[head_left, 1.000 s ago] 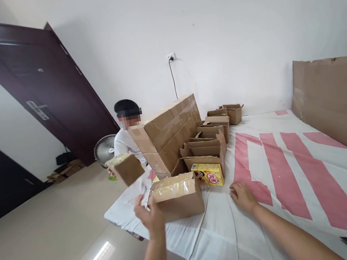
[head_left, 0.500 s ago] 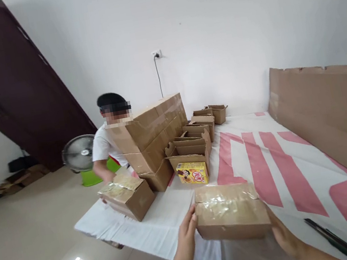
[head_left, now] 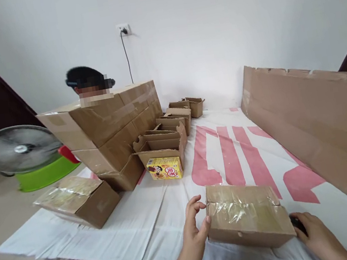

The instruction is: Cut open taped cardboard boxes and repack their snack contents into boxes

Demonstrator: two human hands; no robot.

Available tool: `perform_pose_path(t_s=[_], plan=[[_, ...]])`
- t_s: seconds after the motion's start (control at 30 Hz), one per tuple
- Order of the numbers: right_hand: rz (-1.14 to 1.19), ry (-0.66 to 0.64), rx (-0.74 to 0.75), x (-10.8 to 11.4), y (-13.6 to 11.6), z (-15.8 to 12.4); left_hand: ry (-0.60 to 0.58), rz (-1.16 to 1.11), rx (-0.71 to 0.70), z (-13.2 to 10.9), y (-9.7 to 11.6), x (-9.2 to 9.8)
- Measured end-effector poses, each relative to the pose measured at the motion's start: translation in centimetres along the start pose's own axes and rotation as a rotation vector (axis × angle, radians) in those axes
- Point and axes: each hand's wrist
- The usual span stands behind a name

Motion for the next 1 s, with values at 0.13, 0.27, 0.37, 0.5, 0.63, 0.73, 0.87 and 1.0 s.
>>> perform_pose_path(t_s=[0.13,0.27,0.37,0.5,0.63,0.73,0.87,1.0], plan=[[0.046,0.082,-0.027,1.5,-0.3,2.1,-0.123,-0.051,0.041,0.2,0.4,0.4],[0.043,0.245,-0.080,7.3,-3.6,5.3,-0.220,-0.045,0.075,0.6,1.0,0.7],[0.063,0.214,0.138,12.1,-8.6,6.2,-0.249,-0.102,0.058,1.1,0.8,0.9],[-0.102,0.025,0.706,15.6,-15.8,5.7,-0.247,-0.194,0.040,1.5,0.1,0.9],[-0.355,0.050,0.888,15.6,-19.9,5.9,-0.231,-0.216,0.026,1.6,-0.5,0.6],[-0.469,0.076,0.982,15.2,-21.2,6.7,-0.216,-0.213,0.013,1.6,-0.8,0.5],[-0.561,0.060,1.031,15.8,-22.5,7.4,-0.198,-0.177,-0.014,1.5,-0.8,0.4],[-0.678,0.025,1.098,17.0,-22.4,7.2,-0.195,-0.070,-0.036,1.3,-0.1,0.5]])
Point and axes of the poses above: each hand's wrist, its own z-axis towards the middle knuckle, its own x-axis out of the back of the hand, y = z × x, and after that the axes turned 15 degrees about -z, right-handed
